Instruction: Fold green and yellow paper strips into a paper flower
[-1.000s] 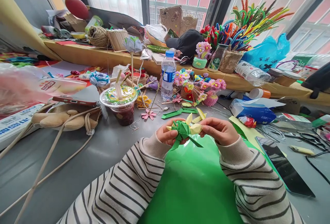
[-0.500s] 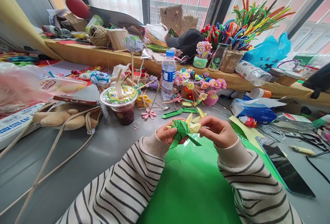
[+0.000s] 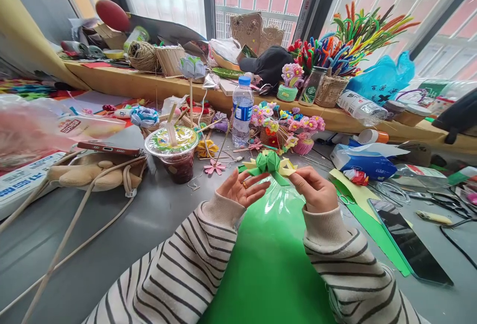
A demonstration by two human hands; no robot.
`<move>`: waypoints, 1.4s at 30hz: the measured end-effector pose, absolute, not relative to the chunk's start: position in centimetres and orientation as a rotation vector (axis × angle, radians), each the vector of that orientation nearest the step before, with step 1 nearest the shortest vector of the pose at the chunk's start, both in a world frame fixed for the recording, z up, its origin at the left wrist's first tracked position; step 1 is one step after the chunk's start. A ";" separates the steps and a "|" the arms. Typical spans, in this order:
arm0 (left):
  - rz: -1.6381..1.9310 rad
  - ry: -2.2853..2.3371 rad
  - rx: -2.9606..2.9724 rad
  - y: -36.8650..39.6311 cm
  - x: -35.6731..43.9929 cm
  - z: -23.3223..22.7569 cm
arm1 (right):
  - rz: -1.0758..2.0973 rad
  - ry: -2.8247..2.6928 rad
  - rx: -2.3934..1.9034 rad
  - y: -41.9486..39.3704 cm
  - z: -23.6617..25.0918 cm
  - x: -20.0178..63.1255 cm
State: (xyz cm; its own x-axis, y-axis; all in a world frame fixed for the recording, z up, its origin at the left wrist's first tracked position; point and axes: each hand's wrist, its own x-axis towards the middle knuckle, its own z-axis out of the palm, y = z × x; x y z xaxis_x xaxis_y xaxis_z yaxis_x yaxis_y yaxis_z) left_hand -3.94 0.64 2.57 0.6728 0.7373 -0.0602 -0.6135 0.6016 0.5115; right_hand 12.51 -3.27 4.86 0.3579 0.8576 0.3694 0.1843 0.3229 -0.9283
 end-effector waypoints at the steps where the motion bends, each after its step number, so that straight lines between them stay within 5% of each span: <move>1: 0.798 0.325 0.464 0.5 -3.7 2.5 | 0.614 -1.099 -1.190 -3.2 4.6 12.2; 12: 1.043 0.739 0.417 -0.6 0.0 1.2 | 0.595 -1.034 -1.212 -3.5 1.8 9.1; 26: 1.187 0.735 0.488 -0.6 -0.1 1.0 | 0.842 -0.939 -1.226 -3.3 1.0 9.4; 37: 1.225 0.700 0.432 -0.1 -0.8 0.9 | 0.727 -1.234 -1.237 -3.5 0.8 9.4; 42: 1.143 0.726 0.328 0.3 -1.2 1.4 | 0.359 -1.519 -1.188 -3.5 2.2 10.4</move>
State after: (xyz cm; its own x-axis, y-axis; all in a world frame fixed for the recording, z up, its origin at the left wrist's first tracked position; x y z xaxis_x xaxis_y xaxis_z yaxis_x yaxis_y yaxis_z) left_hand -1.18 0.26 1.41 0.2224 0.9085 -0.3536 -0.7064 0.4002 0.5839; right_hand 10.43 -3.55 2.21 0.1256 0.8168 0.5631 0.4786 0.4473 -0.7556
